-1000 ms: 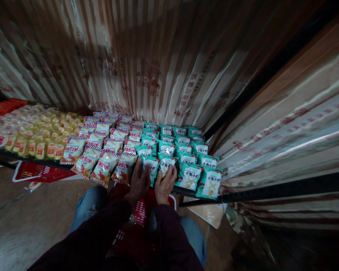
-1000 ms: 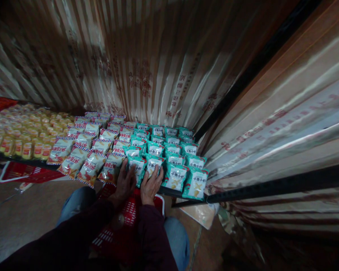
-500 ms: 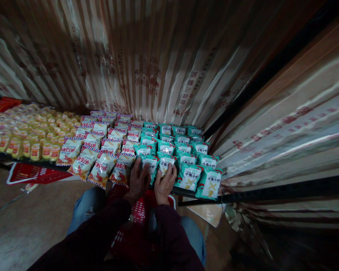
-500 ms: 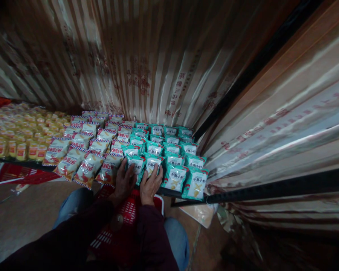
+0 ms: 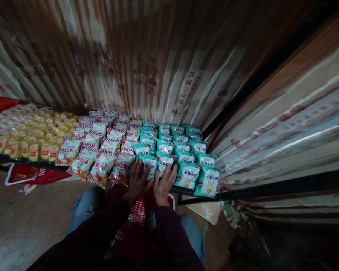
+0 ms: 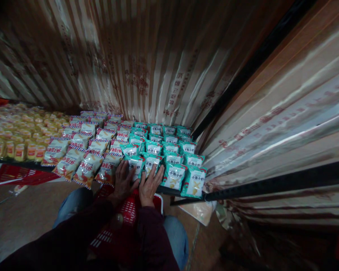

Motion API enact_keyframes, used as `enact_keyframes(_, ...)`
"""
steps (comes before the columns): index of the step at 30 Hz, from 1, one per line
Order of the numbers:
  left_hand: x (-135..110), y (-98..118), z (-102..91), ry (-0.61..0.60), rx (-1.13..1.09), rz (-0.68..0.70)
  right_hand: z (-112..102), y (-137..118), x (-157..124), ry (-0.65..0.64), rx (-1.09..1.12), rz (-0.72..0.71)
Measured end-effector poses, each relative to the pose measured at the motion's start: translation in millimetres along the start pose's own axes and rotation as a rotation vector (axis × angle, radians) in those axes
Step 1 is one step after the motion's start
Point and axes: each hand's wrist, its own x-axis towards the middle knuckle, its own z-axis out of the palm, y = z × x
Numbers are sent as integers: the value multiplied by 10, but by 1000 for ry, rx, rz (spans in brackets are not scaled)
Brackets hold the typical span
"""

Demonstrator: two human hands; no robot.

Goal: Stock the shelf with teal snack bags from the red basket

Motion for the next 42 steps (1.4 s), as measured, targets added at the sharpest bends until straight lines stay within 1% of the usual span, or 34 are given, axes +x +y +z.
enact_keyframes(6, 53, -27, 63, 20, 12, -17, -6, 18, 8, -5, -10, -2)
enact_keyframes(11, 40, -59, 118, 0, 21, 7, 20, 27, 17, -32, -2, 12)
enact_keyframes(22, -3, -40, 31, 21, 22, 16, -35, 15, -9, -25, -17, -26)
enact_keyframes(28, -37, -47, 26, 27, 44, 22, -55, 21, -32, -11, -24, -51)
enact_keyframes(33, -51, -49, 40, 39, 49, 4, -56, 23, -43, -32, -31, -59)
enact_keyframes(38, -70, -39, 86, 76, 46, -17, -49, 29, -8, 8, 36, -57)
enact_keyframes(42, -68, -48, 123, 79, 47, -16, -16, 31, 40, 37, 31, -35)
